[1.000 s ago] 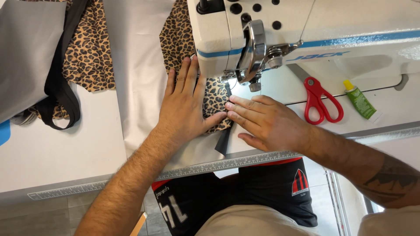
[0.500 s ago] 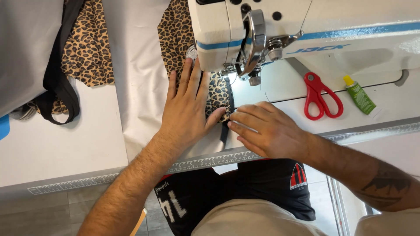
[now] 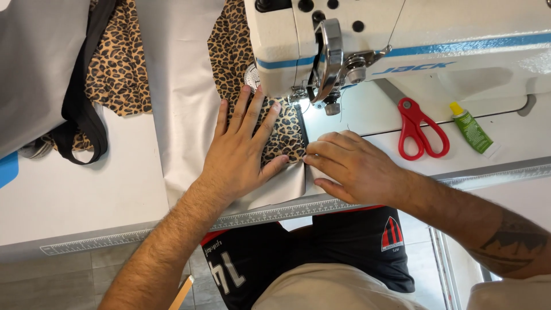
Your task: Cutting and aligning leopard-print fabric pieces with silver fabric at a sewing station to prepare for assembly.
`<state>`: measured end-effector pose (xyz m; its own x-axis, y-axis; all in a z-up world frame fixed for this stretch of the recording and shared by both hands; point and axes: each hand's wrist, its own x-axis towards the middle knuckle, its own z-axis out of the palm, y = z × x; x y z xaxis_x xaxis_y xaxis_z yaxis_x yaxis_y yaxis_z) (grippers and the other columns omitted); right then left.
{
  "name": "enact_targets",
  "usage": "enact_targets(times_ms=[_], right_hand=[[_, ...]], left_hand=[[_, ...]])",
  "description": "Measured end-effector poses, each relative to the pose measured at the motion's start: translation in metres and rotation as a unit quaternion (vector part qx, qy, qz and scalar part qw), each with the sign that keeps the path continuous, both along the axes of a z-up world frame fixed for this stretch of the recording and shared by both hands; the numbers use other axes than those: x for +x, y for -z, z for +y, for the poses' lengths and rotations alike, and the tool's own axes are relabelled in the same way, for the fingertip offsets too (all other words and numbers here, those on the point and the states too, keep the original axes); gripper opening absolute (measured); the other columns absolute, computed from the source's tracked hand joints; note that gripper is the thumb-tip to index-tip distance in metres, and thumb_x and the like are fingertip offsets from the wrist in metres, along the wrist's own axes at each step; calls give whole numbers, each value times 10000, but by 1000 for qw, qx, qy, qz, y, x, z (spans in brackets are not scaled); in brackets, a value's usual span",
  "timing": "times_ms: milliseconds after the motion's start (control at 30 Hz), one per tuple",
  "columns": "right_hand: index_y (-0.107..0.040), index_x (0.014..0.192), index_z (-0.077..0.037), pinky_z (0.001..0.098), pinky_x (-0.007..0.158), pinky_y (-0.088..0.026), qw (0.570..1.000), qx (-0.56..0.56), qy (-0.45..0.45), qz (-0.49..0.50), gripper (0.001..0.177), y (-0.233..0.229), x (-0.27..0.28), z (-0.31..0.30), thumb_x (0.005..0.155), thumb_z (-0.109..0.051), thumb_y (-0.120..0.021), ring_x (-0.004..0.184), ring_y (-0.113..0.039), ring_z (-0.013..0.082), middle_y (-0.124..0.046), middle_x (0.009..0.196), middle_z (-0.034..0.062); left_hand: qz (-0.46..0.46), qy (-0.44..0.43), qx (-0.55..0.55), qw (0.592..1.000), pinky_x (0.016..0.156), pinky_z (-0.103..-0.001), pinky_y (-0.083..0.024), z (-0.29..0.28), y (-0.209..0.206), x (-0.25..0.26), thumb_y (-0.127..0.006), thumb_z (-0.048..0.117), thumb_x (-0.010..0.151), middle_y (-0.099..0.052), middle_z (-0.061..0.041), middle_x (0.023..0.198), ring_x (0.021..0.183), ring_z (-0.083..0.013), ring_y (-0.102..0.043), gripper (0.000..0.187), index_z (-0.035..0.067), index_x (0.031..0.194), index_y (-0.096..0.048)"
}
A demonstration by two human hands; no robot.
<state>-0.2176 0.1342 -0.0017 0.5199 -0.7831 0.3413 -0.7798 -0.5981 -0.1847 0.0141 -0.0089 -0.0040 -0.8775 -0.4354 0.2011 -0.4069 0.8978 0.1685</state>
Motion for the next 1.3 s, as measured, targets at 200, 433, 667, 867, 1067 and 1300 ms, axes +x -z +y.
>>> enact_targets(times_ms=[200,433,667,867,1067,1300], right_hand=[[-661,1267,-25,434,861,-518,999,20,18,32,425,3,-1,2,938,-286,-727,1134,-587,313,-591,1252,137],[-690,1251,-38,391,827,-506,997,-61,-5,56,354,-1,1,3,971,-255,-697,1148,-618,290,-667,1347,111],[-689,1250,7,362,785,-523,993,-91,-8,76,398,-6,2,-1,969,-275,-711,1084,-640,275,-689,1330,127],[-682,1278,14,357,817,-502,990,-106,-4,97,445,-4,0,-12,974,-308,-719,1096,-654,255,-684,1363,147],[-678,1315,-12,352,866,-489,987,-92,22,130,481,-4,1,-25,973,-350,-692,1142,-629,230,-680,1387,97],[-679,1334,-25,347,748,-496,985,-83,56,138,519,4,0,-38,969,-392,-666,1118,-631,212,-676,1401,72]], left_hand=[[-12,2,3,1000,1263,-591,-80,0,1,-1,-438,653,990,-211,-238,1680,1570,-395,-97,849,54,1588,-378],[-17,-7,-9,1000,1271,-568,-89,0,2,-2,-422,686,987,-252,-233,1679,1576,-377,-119,921,21,1609,-283],[-18,9,-2,1000,1263,-577,-97,-12,2,-5,-436,692,965,-297,-260,1647,1559,-398,-153,949,-49,1553,-360],[-28,21,5,999,1264,-572,-62,-29,1,-11,-358,713,979,-245,-266,1664,1563,-394,-113,967,-51,1571,-323],[-22,46,-3,999,1273,-549,-80,-52,-1,-15,-381,693,974,-247,-250,1677,1571,-369,-132,968,-16,1617,-236],[-11,56,10,998,1272,-550,-74,-73,2,-23,-351,689,980,-253,-243,1677,1568,-376,-135,951,-9,1617,-242]])
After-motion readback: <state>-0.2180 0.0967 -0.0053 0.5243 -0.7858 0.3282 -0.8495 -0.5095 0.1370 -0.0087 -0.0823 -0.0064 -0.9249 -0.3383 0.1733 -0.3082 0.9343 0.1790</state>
